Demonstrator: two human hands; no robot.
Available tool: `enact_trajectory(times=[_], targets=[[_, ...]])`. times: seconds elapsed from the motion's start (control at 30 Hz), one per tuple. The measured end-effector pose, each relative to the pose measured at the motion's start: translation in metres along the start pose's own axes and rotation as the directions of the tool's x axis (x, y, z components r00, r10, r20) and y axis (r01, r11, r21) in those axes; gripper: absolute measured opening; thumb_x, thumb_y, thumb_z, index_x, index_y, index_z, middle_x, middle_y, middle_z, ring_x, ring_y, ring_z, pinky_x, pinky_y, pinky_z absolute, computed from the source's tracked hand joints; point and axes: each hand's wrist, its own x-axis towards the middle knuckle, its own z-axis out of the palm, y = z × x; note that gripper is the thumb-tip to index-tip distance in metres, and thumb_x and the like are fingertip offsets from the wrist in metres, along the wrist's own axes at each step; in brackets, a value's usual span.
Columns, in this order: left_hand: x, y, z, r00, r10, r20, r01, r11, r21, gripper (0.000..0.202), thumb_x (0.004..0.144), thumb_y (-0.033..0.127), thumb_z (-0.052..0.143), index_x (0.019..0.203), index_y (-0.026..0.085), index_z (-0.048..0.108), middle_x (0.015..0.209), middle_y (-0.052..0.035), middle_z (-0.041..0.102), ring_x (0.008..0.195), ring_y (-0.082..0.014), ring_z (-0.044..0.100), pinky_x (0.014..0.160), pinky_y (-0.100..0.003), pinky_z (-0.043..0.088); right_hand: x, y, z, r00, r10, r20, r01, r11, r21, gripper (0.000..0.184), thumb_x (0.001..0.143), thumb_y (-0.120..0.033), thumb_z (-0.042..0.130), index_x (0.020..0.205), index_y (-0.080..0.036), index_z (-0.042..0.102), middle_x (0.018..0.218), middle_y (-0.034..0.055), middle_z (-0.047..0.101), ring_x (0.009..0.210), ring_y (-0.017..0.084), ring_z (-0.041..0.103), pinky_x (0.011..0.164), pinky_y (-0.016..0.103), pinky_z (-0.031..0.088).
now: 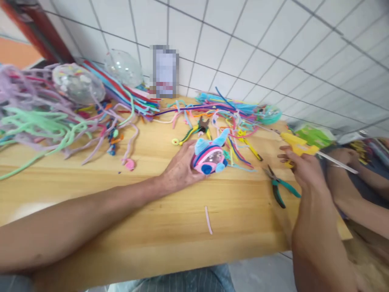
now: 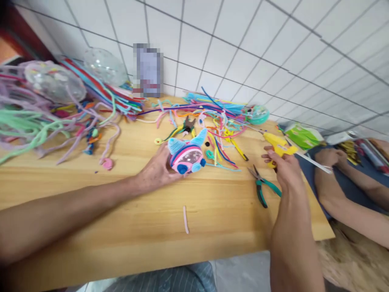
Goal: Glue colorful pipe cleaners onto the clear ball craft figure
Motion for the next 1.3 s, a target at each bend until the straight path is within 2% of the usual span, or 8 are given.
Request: enact_trajectory(times=[0.1, 0.17, 0.3, 0.43, 0.67, 0.87, 1.13, 1.3], targets=[[0.002, 0.003, -0.001, 0.995, 0.085, -0.055, -0.080, 0.994, 0.080, 0.084, 0.087, 0.042, 0.088, 0.158, 0.022, 0.047, 0.158, -0.0187, 0.056, 0.150, -0.0411, 0.057, 0.126, -0.061, 0.054, -0.034, -0.043, 0.013, 0.986, -0.112, 0.121, 0.090, 0.981, 0.174, 0.036, 0.075, -0.044, 0.089, 0.103, -0.025, 0.077, 0.120, 0.0113, 0.080, 0.078, 0.018, 0.071, 0.071, 0.033, 0.057], [0.002, 0.004, -0.001, 0.993, 0.102, -0.060, -0.095, 0.990, 0.104, 0.087, 0.086, 0.041, 0.088, 0.160, 0.022, 0.046, 0.157, -0.0204, 0.056, 0.150, -0.0403, 0.058, 0.125, -0.060, 0.054, -0.056, -0.064, 0.021, 0.966, -0.170, 0.196, 0.116, 0.959, 0.260, 0.036, 0.071, -0.041, 0.093, 0.102, -0.026, 0.080, 0.112, 0.0093, 0.082, 0.074, 0.019, 0.070, 0.071, 0.035, 0.059], [0.002, 0.005, 0.000, 0.994, 0.097, -0.057, -0.091, 0.989, 0.114, 0.095, 0.085, 0.044, 0.088, 0.165, 0.023, 0.041, 0.155, -0.0206, 0.056, 0.147, -0.0407, 0.058, 0.123, -0.060, 0.055, -0.086, -0.084, 0.031, 0.926, -0.220, 0.307, 0.206, 0.975, 0.080, 0.030, 0.071, -0.048, 0.094, 0.090, -0.029, 0.084, 0.089, 0.0068, 0.082, 0.075, 0.024, 0.075, 0.067, 0.036, 0.065], [0.002, 0.005, 0.002, 0.994, 0.100, -0.042, -0.094, 0.986, 0.138, 0.097, 0.085, 0.046, 0.087, 0.166, 0.026, 0.038, 0.153, -0.0189, 0.057, 0.147, -0.0400, 0.057, 0.123, -0.059, 0.054, -0.097, -0.084, 0.034, 0.854, -0.281, 0.438, 0.351, 0.932, -0.087, 0.025, 0.079, -0.056, 0.088, 0.089, -0.033, 0.082, 0.084, 0.0035, 0.079, 0.078, 0.028, 0.078, 0.072, 0.040, 0.071], [0.001, 0.009, 0.003, 0.996, 0.092, -0.017, -0.090, 0.991, 0.102, 0.096, 0.087, 0.042, 0.085, 0.168, 0.028, 0.035, 0.154, -0.0188, 0.054, 0.147, -0.0385, 0.056, 0.122, -0.059, 0.056, -0.108, -0.087, 0.042, 0.772, -0.390, 0.501, 0.524, 0.838, -0.154, 0.015, 0.091, -0.051, 0.077, 0.097, -0.038, 0.080, 0.087, 0.0009, 0.078, 0.077, 0.026, 0.076, 0.071, 0.037, 0.068], [0.001, 0.008, 0.005, 0.990, 0.141, -0.028, -0.138, 0.986, 0.097, 0.095, 0.088, 0.038, 0.085, 0.168, 0.028, 0.034, 0.159, -0.0197, 0.051, 0.153, -0.0385, 0.052, 0.129, -0.061, 0.052, -0.117, -0.095, 0.044, 0.774, -0.391, 0.498, 0.543, 0.814, -0.205, 0.022, 0.093, -0.058, 0.073, 0.098, -0.037, 0.078, 0.087, 0.0015, 0.079, 0.073, 0.027, 0.076, 0.066, 0.038, 0.067], [0.001, 0.004, 0.007, 0.987, 0.161, -0.023, -0.157, 0.982, 0.105, 0.104, 0.086, 0.036, 0.088, 0.171, 0.030, 0.028, 0.163, -0.0199, 0.050, 0.154, -0.0400, 0.052, 0.127, -0.062, 0.053, -0.118, -0.095, 0.047, 0.759, -0.412, 0.504, 0.571, 0.794, -0.211, 0.018, 0.093, -0.053, 0.074, 0.101, -0.038, 0.079, 0.090, -0.0013, 0.084, 0.075, 0.026, 0.080, 0.060, 0.034, 0.065], [0.002, 0.004, 0.008, 0.981, 0.193, -0.032, -0.188, 0.976, 0.114, 0.100, 0.088, 0.037, 0.087, 0.170, 0.024, 0.032, 0.160, -0.0224, 0.051, 0.153, -0.0391, 0.053, 0.128, -0.059, 0.053, -0.118, -0.093, 0.048, 0.791, -0.384, 0.477, 0.541, 0.803, -0.250, 0.021, 0.090, -0.057, 0.073, 0.099, -0.038, 0.080, 0.096, 0.0012, 0.085, 0.085, 0.031, 0.082, 0.066, 0.039, 0.068]])
